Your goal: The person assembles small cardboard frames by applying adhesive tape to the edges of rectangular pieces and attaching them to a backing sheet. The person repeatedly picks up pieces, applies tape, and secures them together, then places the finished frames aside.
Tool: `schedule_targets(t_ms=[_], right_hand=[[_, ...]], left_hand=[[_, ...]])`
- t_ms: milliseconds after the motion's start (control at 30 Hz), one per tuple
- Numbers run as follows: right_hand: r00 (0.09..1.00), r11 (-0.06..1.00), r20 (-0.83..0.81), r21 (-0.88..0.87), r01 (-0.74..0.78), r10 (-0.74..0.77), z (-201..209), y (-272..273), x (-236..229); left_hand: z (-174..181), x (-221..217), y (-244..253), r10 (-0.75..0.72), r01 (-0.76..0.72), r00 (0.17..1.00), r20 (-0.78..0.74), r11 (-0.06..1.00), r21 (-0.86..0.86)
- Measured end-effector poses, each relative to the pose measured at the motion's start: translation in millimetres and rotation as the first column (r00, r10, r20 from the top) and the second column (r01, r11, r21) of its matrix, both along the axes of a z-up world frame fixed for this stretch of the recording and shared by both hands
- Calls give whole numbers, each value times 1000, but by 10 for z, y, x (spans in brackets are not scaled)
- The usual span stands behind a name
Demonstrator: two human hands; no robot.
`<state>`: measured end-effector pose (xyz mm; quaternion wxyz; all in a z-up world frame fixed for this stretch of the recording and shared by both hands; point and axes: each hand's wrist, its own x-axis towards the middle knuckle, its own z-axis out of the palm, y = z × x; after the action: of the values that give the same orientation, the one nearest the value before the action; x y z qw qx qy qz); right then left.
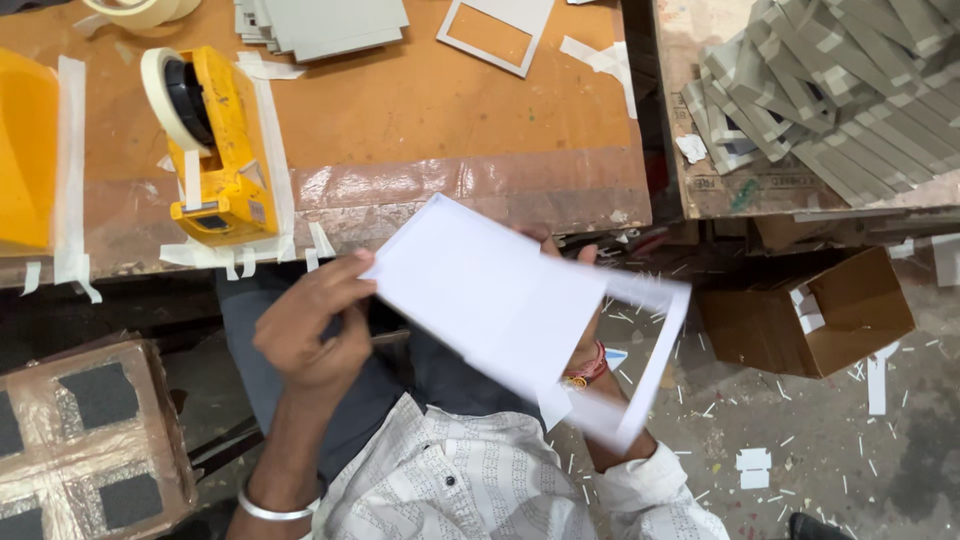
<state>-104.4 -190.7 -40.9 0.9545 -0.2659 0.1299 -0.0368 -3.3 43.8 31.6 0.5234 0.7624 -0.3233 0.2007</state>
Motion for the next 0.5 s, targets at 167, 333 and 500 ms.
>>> schedule_targets(t_ms=[167, 333, 500], right_hand=[[947, 879, 129, -425, -216, 295, -181, 74, -100], [929, 712, 88, -669, -213, 361, -315, 281, -110], [902, 829, 54, -420, -369, 429, -387, 239, -182]], left_hand=[[-111, -17, 117, 22, -22, 991, -129, 1000, 2], [-276, -81, 62, -86, 76, 910, -406, 996, -39], [-567, -238, 157, 39, -43, 880, -473, 999, 1]])
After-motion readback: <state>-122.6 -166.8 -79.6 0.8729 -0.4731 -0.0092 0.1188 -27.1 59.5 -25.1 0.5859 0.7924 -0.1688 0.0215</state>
